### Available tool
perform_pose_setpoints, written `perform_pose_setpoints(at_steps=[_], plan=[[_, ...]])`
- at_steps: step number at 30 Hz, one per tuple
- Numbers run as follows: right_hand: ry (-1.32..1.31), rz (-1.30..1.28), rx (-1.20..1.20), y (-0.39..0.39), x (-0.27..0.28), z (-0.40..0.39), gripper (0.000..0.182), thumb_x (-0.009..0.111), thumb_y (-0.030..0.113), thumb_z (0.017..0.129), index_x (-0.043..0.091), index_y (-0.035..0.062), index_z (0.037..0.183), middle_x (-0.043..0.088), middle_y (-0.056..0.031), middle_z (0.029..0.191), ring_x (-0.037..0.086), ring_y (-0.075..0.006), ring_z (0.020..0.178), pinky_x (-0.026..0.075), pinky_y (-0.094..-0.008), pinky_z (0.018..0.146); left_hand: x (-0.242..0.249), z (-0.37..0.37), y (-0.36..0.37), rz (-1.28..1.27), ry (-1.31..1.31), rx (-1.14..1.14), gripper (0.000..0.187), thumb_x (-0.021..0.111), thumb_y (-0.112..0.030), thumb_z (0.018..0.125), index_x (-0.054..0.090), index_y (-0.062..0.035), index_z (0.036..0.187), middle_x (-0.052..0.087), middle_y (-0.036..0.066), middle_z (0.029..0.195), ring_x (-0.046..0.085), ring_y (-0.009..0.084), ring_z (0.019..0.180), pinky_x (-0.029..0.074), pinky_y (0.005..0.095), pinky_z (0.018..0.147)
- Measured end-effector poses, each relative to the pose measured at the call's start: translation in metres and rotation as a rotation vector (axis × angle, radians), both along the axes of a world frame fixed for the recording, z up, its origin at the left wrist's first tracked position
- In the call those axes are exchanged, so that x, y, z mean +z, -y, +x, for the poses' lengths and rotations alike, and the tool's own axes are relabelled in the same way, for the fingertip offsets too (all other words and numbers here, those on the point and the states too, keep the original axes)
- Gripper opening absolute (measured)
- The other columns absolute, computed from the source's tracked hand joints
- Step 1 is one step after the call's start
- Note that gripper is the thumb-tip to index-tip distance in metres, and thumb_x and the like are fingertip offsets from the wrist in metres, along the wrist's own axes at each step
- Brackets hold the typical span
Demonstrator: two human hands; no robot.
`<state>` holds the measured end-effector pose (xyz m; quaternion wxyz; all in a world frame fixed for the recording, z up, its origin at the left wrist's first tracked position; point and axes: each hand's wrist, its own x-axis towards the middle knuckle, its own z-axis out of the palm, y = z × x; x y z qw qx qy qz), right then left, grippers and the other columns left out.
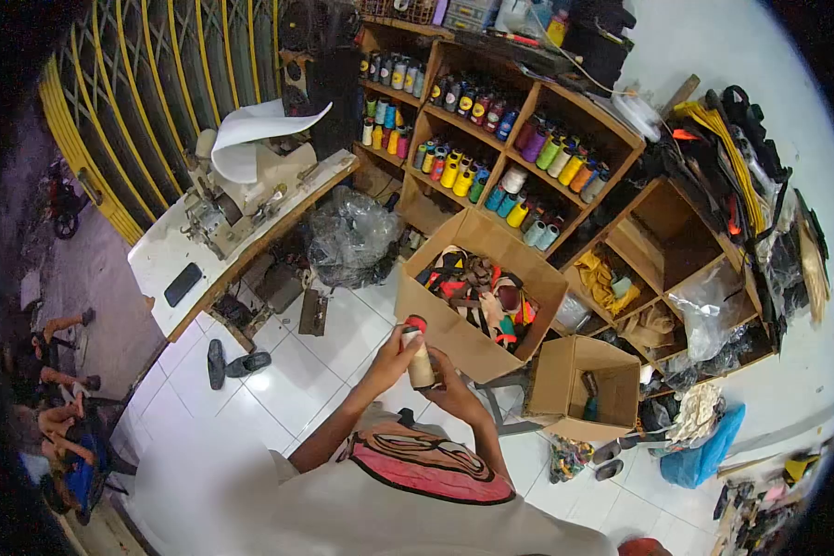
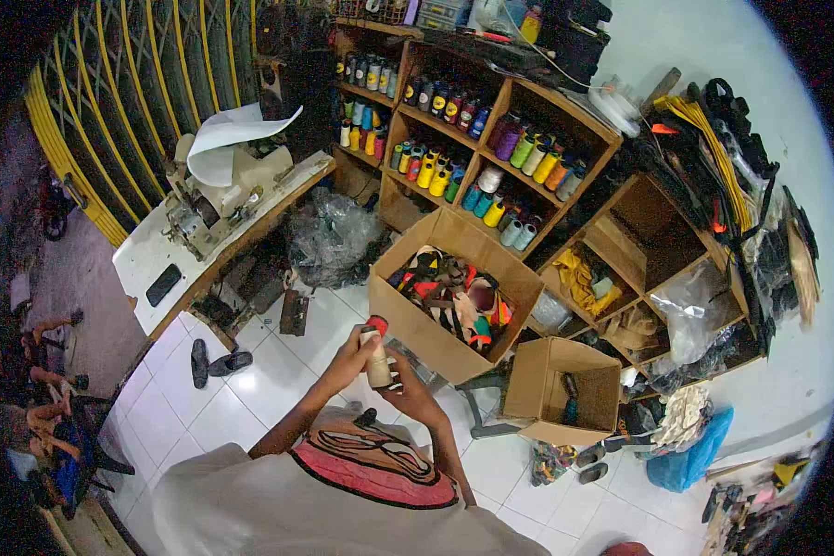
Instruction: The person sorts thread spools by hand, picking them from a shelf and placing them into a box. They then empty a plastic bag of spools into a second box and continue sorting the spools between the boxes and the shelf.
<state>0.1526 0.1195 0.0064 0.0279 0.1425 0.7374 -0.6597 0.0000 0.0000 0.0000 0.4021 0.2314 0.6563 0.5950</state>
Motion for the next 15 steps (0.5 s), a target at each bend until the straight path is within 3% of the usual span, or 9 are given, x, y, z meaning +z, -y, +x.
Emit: perform_pose_setpoints(at_steps=[2,3,5,6,9,13,14,15], plan=[[0.046,0.073,0.050,-0.007,0.013,0.013,0.091,0.077,0.018,0.079,0.019,0.0180,0.150,0.039,-0.0132,0.140,0.048,-0.0275,0.121,0.050,-0.0416,0.089,-0.017,0.011,-0.004,0.051,-0.289,0.060,0.054,0.059,-0.048,0.092,0.047,-0.0081,0.126,0.060,0.015,0.107,0.061,0.0292,0.095,0.047,0.0365,0.085],[0.007,0.122,0.083,0.013,0.008,-0.049,0.091,0.077,0.018,0.079,0.019,0.0171,0.149,0.039,-0.0134,0.140,0.048,-0.0276,0.121,0.050,-0.0416,0.089,-0.019,-0.050,0.019,0.052,-0.389,0.084,0.051,0.060,-0.045,0.092,0.047,-0.0071,0.125,0.060,0.014,0.106,0.060,0.0273,0.094,0.048,0.0361,0.085],[0.012,0.231,0.154,0.016,0.016,-0.061,0.092,0.078,0.020,0.079,0.019,0.0152,0.149,0.038,-0.0139,0.140,0.048,-0.0278,0.121,0.049,-0.0416,0.091,-0.016,-0.056,0.031,0.065,-0.508,0.136,0.047,0.062,-0.039,0.092,0.049,-0.0051,0.122,0.061,0.013,0.103,0.060,0.0235,0.093,0.048,0.0353,0.084],[0.008,0.228,0.197,0.016,0.023,-0.072,0.093,0.078,0.024,0.079,0.019,0.0129,0.149,0.037,-0.0146,0.140,0.047,-0.0281,0.122,0.048,-0.0422,0.092,0.005,-0.059,0.037,0.156,-0.240,0.129,0.045,0.066,-0.029,0.091,0.046,-0.0045,0.122,0.060,0.011,0.101,0.059,0.0188,0.093,0.048,0.0322,0.083],[0.018,0.203,0.318,0.022,0.028,-0.107,0.094,0.078,0.027,0.079,0.017,0.0123,0.149,0.036,-0.0144,0.142,0.045,-0.0278,0.124,0.047,-0.0415,0.095,-0.009,-0.077,0.056,0.169,-0.038,0.210,0.046,0.069,-0.023,0.089,0.043,-0.0041,0.122,0.059,0.010,0.100,0.058,0.0169,0.093,0.047,0.0313,0.083],[0.119,0.110,0.443,0.027,0.027,-0.165,0.081,0.072,0.034,0.084,0.026,0.0089,0.146,0.033,-0.0130,0.142,0.048,-0.0260,0.120,0.047,-0.0370,0.095,-0.014,-0.101,0.080,0.196,-0.096,0.350,0.043,0.069,-0.021,0.089,0.042,-0.0046,0.118,0.058,0.008,0.098,0.056,0.0142,0.090,0.048,0.0298,0.080],[0.008,0.184,0.417,0.030,0.014,-0.178,0.065,0.070,0.032,0.086,0.039,0.0065,0.137,0.046,-0.0125,0.131,0.052,-0.0222,0.111,0.048,-0.0347,0.089,-0.015,-0.105,0.085,0.159,-0.149,0.382,0.044,0.070,-0.020,0.088,0.042,-0.0051,0.119,0.058,0.008,0.098,0.055,0.0144,0.090,0.047,0.0291,0.079],[0.002,0.156,0.469,0.031,0.008,-0.195,0.060,0.070,0.031,0.085,0.043,0.0056,0.132,0.049,-0.0116,0.125,0.053,-0.0211,0.107,0.047,-0.0340,0.087,-0.006,-0.111,0.089,0.151,-0.160,0.438,0.045,0.071,-0.020,0.088,0.042,-0.0055,0.119,0.057,0.007,0.099,0.055,0.0144,0.090,0.047,0.0288,0.079]])
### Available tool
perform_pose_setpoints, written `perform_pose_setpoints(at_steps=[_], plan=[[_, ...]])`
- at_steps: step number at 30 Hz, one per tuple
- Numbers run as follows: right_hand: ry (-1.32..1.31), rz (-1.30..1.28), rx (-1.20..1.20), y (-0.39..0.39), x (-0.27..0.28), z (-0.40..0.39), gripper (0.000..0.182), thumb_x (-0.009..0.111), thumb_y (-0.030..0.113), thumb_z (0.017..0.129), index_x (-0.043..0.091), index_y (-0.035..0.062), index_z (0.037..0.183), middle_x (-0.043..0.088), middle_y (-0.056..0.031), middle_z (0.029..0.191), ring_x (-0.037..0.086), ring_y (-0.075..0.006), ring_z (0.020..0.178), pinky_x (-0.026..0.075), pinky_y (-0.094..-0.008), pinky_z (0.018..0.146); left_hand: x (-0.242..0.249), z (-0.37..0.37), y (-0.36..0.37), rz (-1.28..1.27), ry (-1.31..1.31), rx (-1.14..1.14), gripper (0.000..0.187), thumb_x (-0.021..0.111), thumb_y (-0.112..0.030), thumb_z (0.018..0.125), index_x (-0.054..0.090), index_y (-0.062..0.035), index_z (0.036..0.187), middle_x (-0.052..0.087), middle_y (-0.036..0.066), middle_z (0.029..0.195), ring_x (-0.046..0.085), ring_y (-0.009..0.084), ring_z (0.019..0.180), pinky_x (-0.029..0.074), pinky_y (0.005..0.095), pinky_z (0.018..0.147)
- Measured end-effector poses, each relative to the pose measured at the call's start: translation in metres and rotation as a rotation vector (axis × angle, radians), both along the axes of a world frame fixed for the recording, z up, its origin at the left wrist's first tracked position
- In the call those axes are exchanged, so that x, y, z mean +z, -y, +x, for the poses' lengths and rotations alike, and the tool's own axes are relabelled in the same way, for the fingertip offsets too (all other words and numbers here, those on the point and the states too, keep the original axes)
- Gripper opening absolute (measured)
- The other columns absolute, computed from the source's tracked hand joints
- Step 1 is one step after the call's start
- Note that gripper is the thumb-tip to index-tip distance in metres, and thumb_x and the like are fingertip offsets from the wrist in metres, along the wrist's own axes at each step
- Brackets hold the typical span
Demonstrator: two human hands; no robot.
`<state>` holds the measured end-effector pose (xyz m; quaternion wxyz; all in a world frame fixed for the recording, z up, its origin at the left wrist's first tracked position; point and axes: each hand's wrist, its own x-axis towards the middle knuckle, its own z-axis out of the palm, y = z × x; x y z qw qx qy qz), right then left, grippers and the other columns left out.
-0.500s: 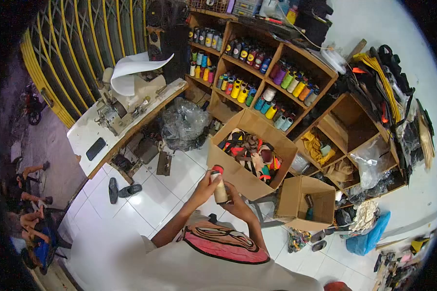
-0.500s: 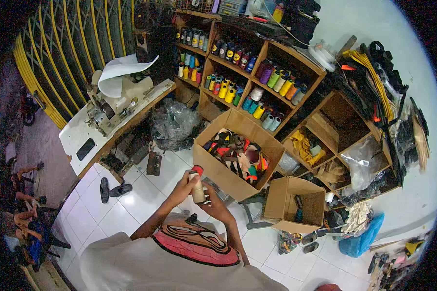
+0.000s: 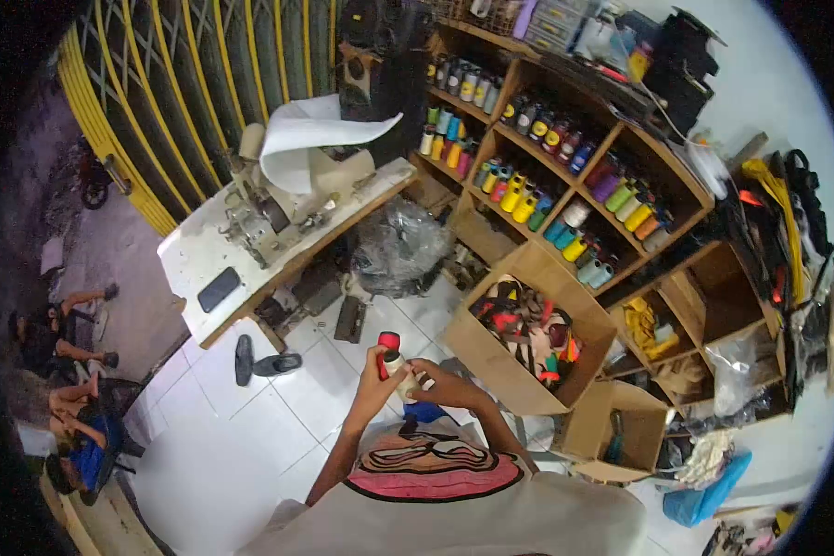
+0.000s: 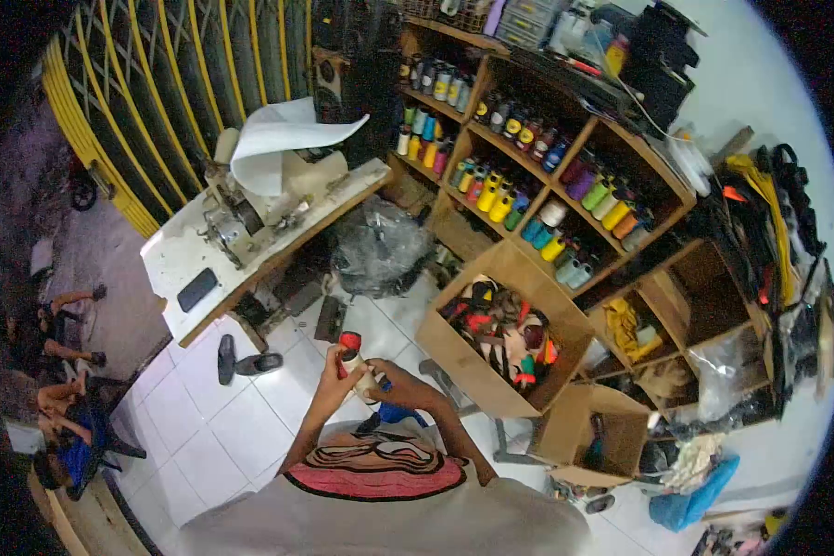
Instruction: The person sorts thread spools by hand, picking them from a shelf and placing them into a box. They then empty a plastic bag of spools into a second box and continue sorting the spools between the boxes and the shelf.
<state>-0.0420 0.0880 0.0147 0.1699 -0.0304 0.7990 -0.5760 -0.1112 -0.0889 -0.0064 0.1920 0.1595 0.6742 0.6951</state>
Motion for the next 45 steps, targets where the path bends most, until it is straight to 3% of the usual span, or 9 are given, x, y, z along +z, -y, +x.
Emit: perform_pose_setpoints(at_steps=[3,7,18,22,26,31,38,41,45], plan=[[0.002,-0.067,0.069,0.008,0.003,-0.047,0.043,0.072,0.028,0.081,0.053,0.0029,0.111,0.060,-0.0091,0.101,0.055,-0.0177,0.092,0.045,-0.0314,0.078,-0.016,-0.027,0.005,-0.008,-0.034,0.099,0.047,0.071,-0.021,0.087,0.042,-0.0056,0.120,0.055,0.007,0.100,0.054,0.0143,0.091,0.046,0.0282,0.079],[-0.197,-0.083,0.108,0.006,-0.014,-0.107,0.045,0.075,0.025,0.078,0.054,0.0011,0.111,0.060,-0.0113,0.096,0.057,-0.0196,0.090,0.046,-0.0334,0.080,-0.023,-0.072,0.002,-0.010,-0.057,0.211,0.049,0.072,-0.021,0.087,0.041,-0.0060,0.121,0.054,0.007,0.102,0.054,0.0147,0.091,0.046,0.0282,0.080],[-0.173,-0.156,-0.107,-0.097,-0.024,-0.254,0.060,0.077,0.028,0.076,0.053,0.0031,0.125,0.061,-0.0065,0.110,0.057,-0.0172,0.096,0.045,-0.0318,0.084,0.026,-0.231,-0.082,-0.020,0.076,0.168,0.025,0.038,-0.032,0.104,0.041,-0.0114,0.119,0.047,0.001,0.092,0.046,0.0082,0.071,0.039,0.0214,0.056],[-0.093,-0.108,-0.336,-0.121,-0.014,-0.280,0.071,0.078,0.032,0.076,0.049,-0.0004,0.131,0.060,-0.0112,0.117,0.056,-0.0200,0.103,0.044,-0.0328,0.090,0.005,-0.287,-0.101,0.034,-0.075,0.123,0.022,0.041,-0.027,0.103,0.041,-0.0110,0.118,0.046,0.002,0.097,0.047,0.0111,0.076,0.042,0.0253,0.065],[-0.036,-0.120,-0.558,-0.136,-0.008,-0.300,0.072,0.079,0.026,0.076,0.046,0.0026,0.136,0.060,-0.0080,0.116,0.055,-0.0177,0.103,0.044,-0.0329,0.091,0.019,-0.308,-0.114,0.085,0.224,0.038,0.024,0.042,-0.027,0.102,0.038,-0.0132,0.121,0.045,0.006,0.103,0.046,0.0128,0.084,0.042,0.0268,0.074],[0.030,-0.235,-0.774,-0.156,-0.027,-0.340,0.067,0.075,0.026,0.080,0.045,-0.0010,0.134,0.055,-0.0122,0.128,0.054,-0.0225,0.113,0.042,-0.0358,0.096,-0.015,-0.340,-0.121,0.020,0.141,-0.129,0.050,0.057,-0.018,0.095,0.030,-0.0126,0.137,0.056,0.010,0.106,0.056,0.0162,0.085,0.049,0.0312,0.072],[-0.126,-0.059,-1.062,-0.238,-0.051,-0.446,0.056,0.075,0.019,0.078,0.050,-0.0005,0.125,0.062,-0.0134,0.117,0.059,-0.0220,0.108,0.044,-0.0345,0.093,-0.004,-0.376,-0.128,-0.157,-0.010,-0.416,0.078,0.073,-0.022,0.084,0.029,-0.0119,0.147,0.065,0.015,0.110,0.062,0.0187,0.096,0.046,0.0296,0.077],[-0.270,0.418,-1.057,-0.304,-0.085,-0.510,0.050,0.074,0.018,0.080,0.052,0.0002,0.121,0.063,-0.0176,0.112,0.061,-0.0308,0.100,0.049,-0.0401,0.083,-0.016,-0.384,-0.131,-0.166,-0.063,-0.412,0.079,0.075,-0.020,0.082,0.031,-0.0115,0.147,0.066,0.012,0.108,0.060,0.0190,0.087,0.046,0.0305,0.078],[-0.606,0.653,-1.051,-0.383,-0.115,-0.567,0.048,0.069,0.018,0.080,0.049,0.0008,0.121,0.064,-0.0143,0.100,0.062,-0.0287,0.088,0.047,-0.0390,0.077,-0.023,-0.389,-0.139,-0.185,-0.001,-0.385,0.079,0.075,-0.018,0.081,0.031,-0.0120,0.147,0.066,0.012,0.108,0.057,0.0182,0.081,0.048,0.0332,0.077]])
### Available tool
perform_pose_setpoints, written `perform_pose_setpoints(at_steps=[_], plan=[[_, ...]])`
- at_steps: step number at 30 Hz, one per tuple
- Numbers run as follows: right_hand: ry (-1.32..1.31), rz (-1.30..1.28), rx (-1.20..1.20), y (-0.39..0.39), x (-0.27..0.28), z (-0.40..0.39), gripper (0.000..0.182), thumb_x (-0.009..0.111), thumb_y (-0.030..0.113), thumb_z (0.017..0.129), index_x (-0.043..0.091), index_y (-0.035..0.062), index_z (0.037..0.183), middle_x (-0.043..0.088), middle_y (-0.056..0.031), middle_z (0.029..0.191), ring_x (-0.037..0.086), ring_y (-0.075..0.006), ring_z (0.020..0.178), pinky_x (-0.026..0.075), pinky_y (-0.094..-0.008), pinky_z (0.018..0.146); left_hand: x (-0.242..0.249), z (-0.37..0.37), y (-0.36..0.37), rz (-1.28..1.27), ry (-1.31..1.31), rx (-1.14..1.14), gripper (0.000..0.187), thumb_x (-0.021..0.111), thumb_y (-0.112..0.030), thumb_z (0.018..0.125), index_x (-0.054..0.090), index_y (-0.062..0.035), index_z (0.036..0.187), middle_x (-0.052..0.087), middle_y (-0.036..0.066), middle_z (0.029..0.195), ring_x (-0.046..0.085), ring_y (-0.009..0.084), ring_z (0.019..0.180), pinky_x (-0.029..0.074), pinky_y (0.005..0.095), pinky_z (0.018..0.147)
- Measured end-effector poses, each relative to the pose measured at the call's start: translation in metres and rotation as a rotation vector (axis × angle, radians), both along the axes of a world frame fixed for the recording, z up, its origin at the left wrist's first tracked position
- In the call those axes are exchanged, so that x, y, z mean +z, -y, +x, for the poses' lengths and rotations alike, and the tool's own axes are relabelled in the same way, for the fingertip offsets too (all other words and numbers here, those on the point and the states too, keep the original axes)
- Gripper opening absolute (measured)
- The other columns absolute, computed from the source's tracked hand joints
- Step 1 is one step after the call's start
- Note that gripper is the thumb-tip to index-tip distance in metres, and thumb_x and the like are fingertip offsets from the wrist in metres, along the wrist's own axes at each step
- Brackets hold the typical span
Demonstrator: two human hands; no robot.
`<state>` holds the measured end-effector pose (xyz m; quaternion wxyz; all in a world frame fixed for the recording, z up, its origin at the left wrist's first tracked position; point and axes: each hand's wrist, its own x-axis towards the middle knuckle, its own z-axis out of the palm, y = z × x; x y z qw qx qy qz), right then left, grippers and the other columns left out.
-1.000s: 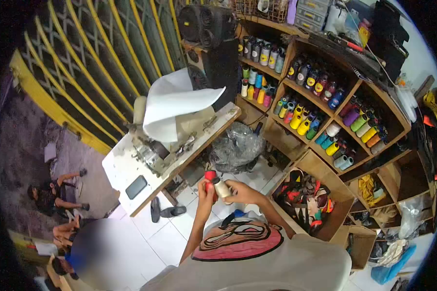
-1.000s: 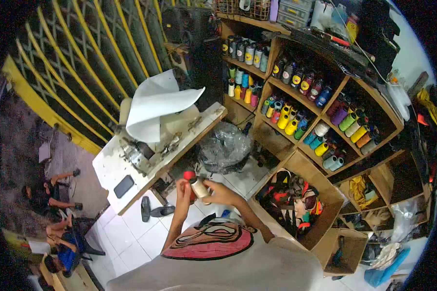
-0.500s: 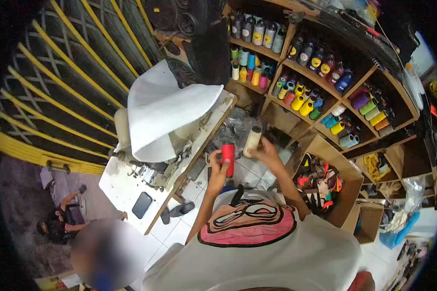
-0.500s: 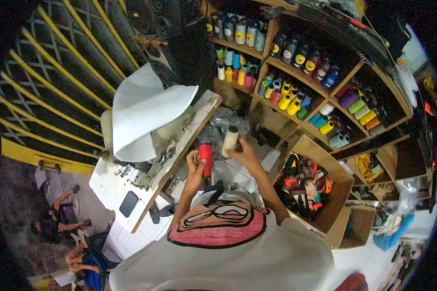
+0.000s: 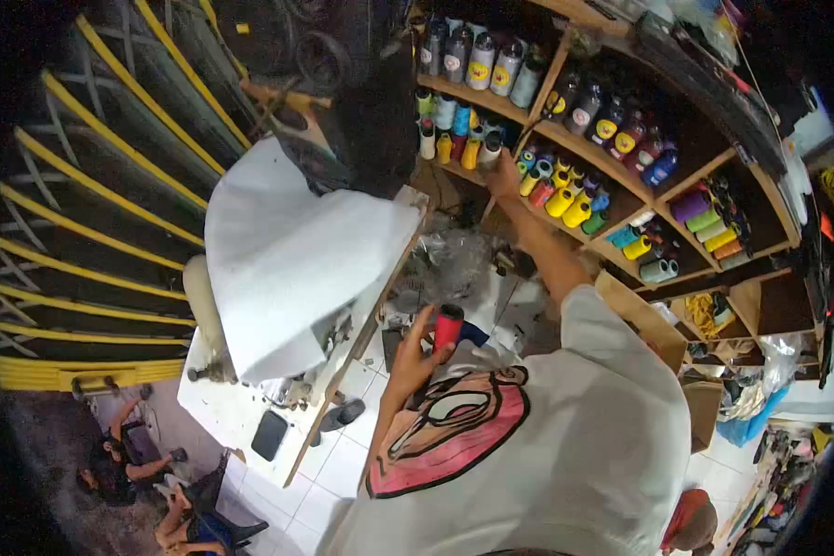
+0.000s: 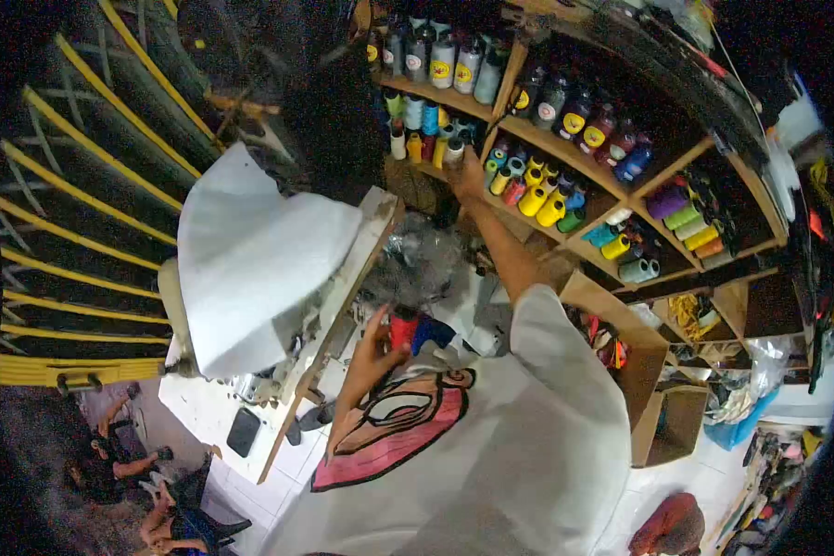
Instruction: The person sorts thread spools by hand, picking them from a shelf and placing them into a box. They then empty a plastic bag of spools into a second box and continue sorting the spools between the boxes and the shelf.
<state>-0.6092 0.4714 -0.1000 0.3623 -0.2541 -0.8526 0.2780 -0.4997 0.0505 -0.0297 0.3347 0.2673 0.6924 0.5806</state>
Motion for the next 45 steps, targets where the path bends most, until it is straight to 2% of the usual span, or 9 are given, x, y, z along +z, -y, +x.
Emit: perform_pose_setpoints(at_steps=[7,9,13,19,24,30,32,41,45], plan=[[-0.050,-0.266,-0.193,-0.172,-0.165,-0.134,0.041,0.061,0.026,0.088,0.051,0.0032,0.121,0.065,-0.0132,0.108,0.063,-0.0290,0.093,0.051,-0.0391,0.084,0.006,-0.032,-0.036,-0.046,0.143,0.127,0.078,0.074,-0.018,0.083,0.031,-0.0095,0.147,0.062,0.015,0.115,0.060,0.0208,0.097,0.047,0.0339,0.086],[0.493,-0.066,-0.457,-0.211,-0.208,-0.159,0.039,0.060,0.022,0.088,0.050,0.0035,0.121,0.065,-0.0134,0.108,0.062,-0.0288,0.096,0.049,-0.0381,0.088,0.009,-0.045,-0.050,-0.045,0.199,0.121,0.078,0.072,-0.012,0.084,0.027,-0.0046,0.147,0.055,0.018,0.127,0.058,0.0240,0.110,0.045,0.0364,0.097],[-1.081,-0.728,0.394,-0.127,-0.084,-0.139,0.037,0.058,0.019,0.090,0.049,0.0049,0.124,0.059,-0.0119,0.113,0.055,-0.0248,0.105,0.044,-0.0365,0.095,0.002,-0.060,-0.072,-0.054,0.180,0.138,0.078,0.072,-0.013,0.084,0.027,-0.0020,0.147,0.052,0.017,0.131,0.054,0.0236,0.116,0.043,0.0352,0.100],[-1.103,-1.078,0.836,-0.186,-0.166,-0.134,0.034,0.060,0.022,0.091,0.050,0.0081,0.121,0.058,-0.0080,0.103,0.058,-0.0230,0.087,0.049,-0.0390,0.074,0.008,-0.067,-0.085,-0.130,0.155,0.103,0.077,0.073,-0.014,0.084,0.029,0.0010,0.145,0.054,0.015,0.129,0.055,0.0215,0.114,0.042,0.0338,0.098],[-0.394,-0.506,-0.112,-0.094,-0.103,-0.098,0.044,0.060,0.021,0.090,0.046,0.0076,0.130,0.058,-0.0065,0.103,0.057,-0.0200,0.088,0.049,-0.0345,0.075,-0.019,-0.068,-0.081,-0.125,0.108,0.084,0.076,0.073,-0.015,0.084,0.030,0.0015,0.144,0.056,0.015,0.125,0.056,0.0184,0.107,0.047,0.0324,0.088],[-0.075,-1.315,0.628,0.051,-0.025,0.024,0.057,0.061,0.020,0.089,0.040,0.0084,0.141,0.058,-0.0039,0.104,0.055,-0.0153,0.091,0.048,-0.0295,0.078,0.037,-0.093,-0.105,-0.133,0.187,0.228,0.082,0.076,-0.031,0.080,0.033,-0.0064,0.146,0.060,0.011,0.110,0.055,0.0173,0.094,0.044,0.0309,0.079],[0.436,-0.959,0.923,0.070,0.031,0.045,0.059,0.063,0.013,0.089,0.038,0.0059,0.143,0.056,-0.0092,0.123,0.054,-0.0213,0.108,0.045,-0.0329,0.095,0.027,-0.109,-0.118,-0.075,0.092,0.204,0.082,0.075,-0.027,0.081,0.031,-0.0072,0.147,0.060,0.012,0.113,0.056,0.0188,0.098,0.044,0.0330,0.084],[0.528,-0.667,0.543,0.088,0.045,0.080,0.055,0.067,0.021,0.086,0.045,0.0040,0.133,0.062,-0.0118,0.115,0.059,-0.0213,0.104,0.046,-0.0325,0.093,0.003,-0.125,-0.178,0.003,-0.297,0.078,0.074,0.066,-0.011,0.086,0.025,-0.0005,0.147,0.055,0.015,0.122,0.057,0.0257,0.106,0.046,0.0385,0.092],[0.163,-0.710,0.575,0.087,0.050,0.072,0.048,0.065,0.017,0.087,0.047,0.0032,0.129,0.063,-0.0108,0.104,0.060,-0.0176,0.090,0.050,-0.0307,0.080,-0.038,-0.146,-0.191,0.270,0.094,0.048,0.072,0.066,-0.014,0.089,0.024,-0.0013,0.146,0.048,0.015,0.129,0.056,0.0213,0.105,0.049,0.0340,0.084]])
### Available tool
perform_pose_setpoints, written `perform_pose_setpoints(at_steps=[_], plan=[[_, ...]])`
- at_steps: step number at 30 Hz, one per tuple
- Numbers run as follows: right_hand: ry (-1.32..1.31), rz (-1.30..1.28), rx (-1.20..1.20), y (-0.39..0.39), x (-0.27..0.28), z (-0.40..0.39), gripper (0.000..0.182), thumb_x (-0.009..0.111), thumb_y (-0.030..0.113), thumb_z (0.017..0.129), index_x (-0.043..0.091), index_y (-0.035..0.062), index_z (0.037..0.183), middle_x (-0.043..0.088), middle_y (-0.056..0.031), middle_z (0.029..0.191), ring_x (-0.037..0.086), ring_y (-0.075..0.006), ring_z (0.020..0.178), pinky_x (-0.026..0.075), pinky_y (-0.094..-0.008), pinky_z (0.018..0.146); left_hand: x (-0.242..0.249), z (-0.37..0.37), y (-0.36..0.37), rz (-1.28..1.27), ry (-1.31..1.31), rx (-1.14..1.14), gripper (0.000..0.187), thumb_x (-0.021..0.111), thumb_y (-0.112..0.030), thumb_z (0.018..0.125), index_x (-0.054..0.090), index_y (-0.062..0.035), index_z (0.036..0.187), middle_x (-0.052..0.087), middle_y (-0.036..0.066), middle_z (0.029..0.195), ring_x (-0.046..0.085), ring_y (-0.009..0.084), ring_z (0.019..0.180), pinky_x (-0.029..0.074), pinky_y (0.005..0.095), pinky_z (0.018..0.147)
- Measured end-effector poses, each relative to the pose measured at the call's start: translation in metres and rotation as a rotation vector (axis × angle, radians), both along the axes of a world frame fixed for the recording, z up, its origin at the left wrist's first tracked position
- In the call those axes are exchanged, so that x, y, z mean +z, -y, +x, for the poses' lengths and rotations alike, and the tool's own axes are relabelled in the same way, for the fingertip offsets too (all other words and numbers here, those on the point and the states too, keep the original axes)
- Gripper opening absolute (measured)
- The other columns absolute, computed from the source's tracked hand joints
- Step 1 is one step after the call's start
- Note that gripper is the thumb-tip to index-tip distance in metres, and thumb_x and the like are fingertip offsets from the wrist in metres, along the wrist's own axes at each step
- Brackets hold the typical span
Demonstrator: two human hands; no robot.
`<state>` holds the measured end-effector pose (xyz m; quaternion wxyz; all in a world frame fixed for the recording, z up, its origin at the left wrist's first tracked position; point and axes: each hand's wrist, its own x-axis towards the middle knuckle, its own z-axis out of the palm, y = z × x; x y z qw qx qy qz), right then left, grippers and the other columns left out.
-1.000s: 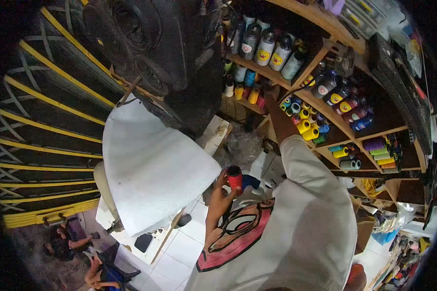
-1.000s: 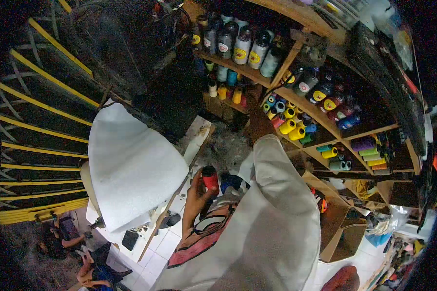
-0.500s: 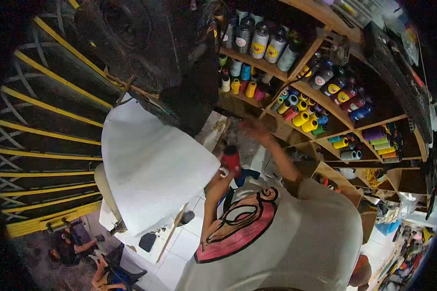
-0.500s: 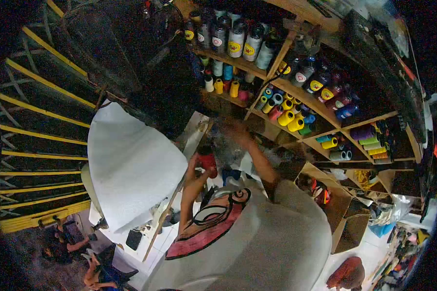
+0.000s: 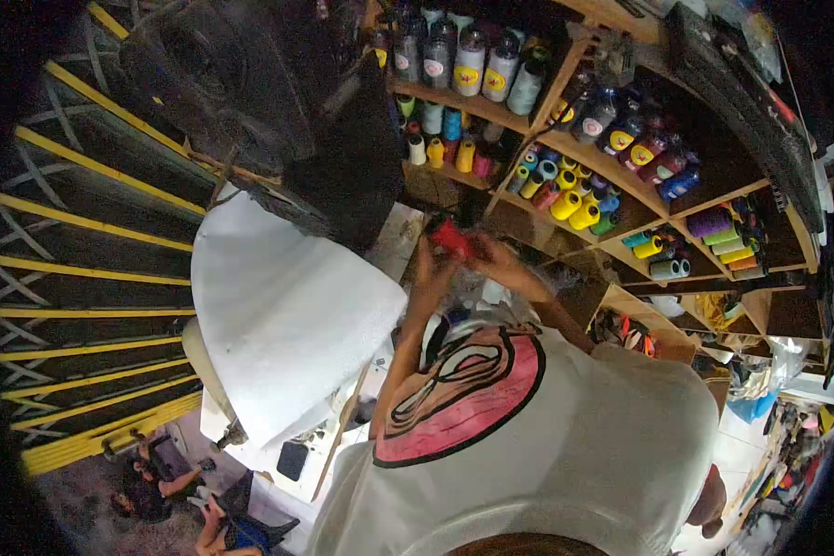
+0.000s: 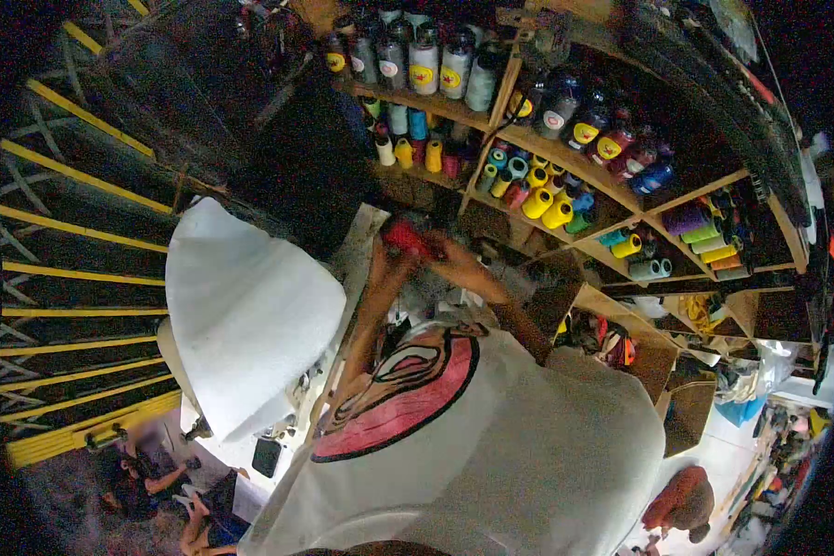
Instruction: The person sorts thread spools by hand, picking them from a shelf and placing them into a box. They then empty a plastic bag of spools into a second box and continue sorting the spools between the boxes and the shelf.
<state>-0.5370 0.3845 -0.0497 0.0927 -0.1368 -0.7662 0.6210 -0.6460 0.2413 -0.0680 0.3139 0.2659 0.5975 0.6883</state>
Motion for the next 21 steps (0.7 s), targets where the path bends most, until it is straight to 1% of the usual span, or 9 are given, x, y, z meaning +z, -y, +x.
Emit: perform_pose_setpoints(at_steps=[2,4,6,7,9,11,14,17,21], plan=[[0.046,-0.029,-0.116,-0.004,-0.008,-0.004,0.045,0.065,0.019,0.089,0.048,0.0026,0.127,0.061,-0.0081,0.098,0.057,-0.0149,0.084,0.048,-0.0288,0.074,-0.016,-0.008,-0.002,-0.040,0.021,-0.092,0.071,0.065,-0.022,0.091,0.023,-0.0074,0.146,0.047,0.015,0.130,0.058,0.0198,0.100,0.052,0.0331,0.078],[-0.111,-0.075,-0.218,-0.016,-0.031,-0.006,0.044,0.067,0.023,0.090,0.050,0.0023,0.125,0.061,-0.0066,0.094,0.056,-0.0137,0.085,0.048,-0.0282,0.075,0.034,0.000,-0.007,-0.083,0.123,-0.129,0.074,0.062,-0.024,0.093,0.015,-0.0089,0.149,0.045,0.015,0.134,0.057,0.0215,0.102,0.052,0.0336,0.077],[-0.004,-0.035,-0.389,-0.019,0.003,-0.015,0.040,0.068,0.020,0.088,0.053,-0.0018,0.119,0.062,-0.0066,0.093,0.057,-0.0142,0.087,0.048,-0.0279,0.076,0.050,-0.001,-0.001,-0.174,0.059,-0.184,0.076,0.061,-0.026,0.094,0.013,-0.0108,0.151,0.045,0.015,0.134,0.057,0.0214,0.103,0.052,0.0341,0.078],[0.035,-0.102,-0.462,-0.023,0.012,-0.023,0.040,0.068,0.020,0.087,0.054,-0.0031,0.117,0.062,-0.0069,0.093,0.058,-0.0147,0.087,0.049,-0.0288,0.076,0.039,0.002,0.005,-0.033,0.036,-0.239,0.076,0.059,-0.031,0.095,0.012,-0.0142,0.153,0.045,0.013,0.135,0.055,0.0203,0.106,0.049,0.0354,0.085],[0.003,-0.175,-0.524,-0.035,0.017,-0.041,0.043,0.071,0.023,0.085,0.054,-0.0038,0.114,0.061,-0.0074,0.089,0.057,-0.0156,0.082,0.049,-0.0306,0.072,0.029,0.001,0.010,-0.288,-0.053,-0.420,0.059,0.053,-0.024,0.097,0.024,-0.0100,0.146,0.049,0.011,0.127,0.056,0.0176,0.102,0.048,0.0326,0.084],[-0.137,-0.185,-0.503,-0.052,0.015,-0.064,0.047,0.074,0.030,0.083,0.055,-0.0025,0.110,0.057,-0.0078,0.081,0.055,-0.0166,0.072,0.048,-0.0325,0.065,-0.011,0.001,0.027,-0.288,0.015,-0.626,0.058,0.051,-0.042,0.097,0.034,-0.0126,0.144,0.048,0.010,0.134,0.052,0.0205,0.112,0.041,0.0373,0.098],[-0.183,0.711,-0.690,-0.116,-0.069,-0.111,0.047,0.076,0.032,0.079,0.057,-0.0036,0.103,0.058,-0.0152,0.077,0.053,-0.0275,0.059,0.047,-0.0414,0.062,-0.045,0.012,0.054,-0.276,0.154,-0.713,0.057,0.051,-0.041,0.097,0.034,-0.0123,0.144,0.049,0.010,0.132,0.053,0.0202,0.111,0.042,0.0368,0.097],[-0.258,0.905,-0.779,-0.142,-0.072,-0.147,0.040,0.073,0.026,0.080,0.057,-0.0042,0.101,0.059,-0.0213,0.082,0.053,-0.0373,0.060,0.045,-0.0476,0.062,-0.049,0.023,0.073,-0.310,0.225,-0.689,0.056,0.051,-0.040,0.097,0.035,-0.0121,0.143,0.050,0.010,0.131,0.053,0.0199,0.110,0.042,0.0363,0.096],[-0.031,0.676,-0.537,-0.170,-0.084,-0.174,0.021,0.069,0.015,0.079,0.067,-0.0016,0.091,0.066,-0.0210,0.091,0.063,-0.0356,0.081,0.048,-0.0453,0.070,-0.051,0.031,0.087,-0.338,0.258,-0.642,0.055,0.051,-0.039,0.097,0.036,-0.0118,0.142,0.050,0.010,0.129,0.053,0.0194,0.109,0.042,0.0357,0.094]])
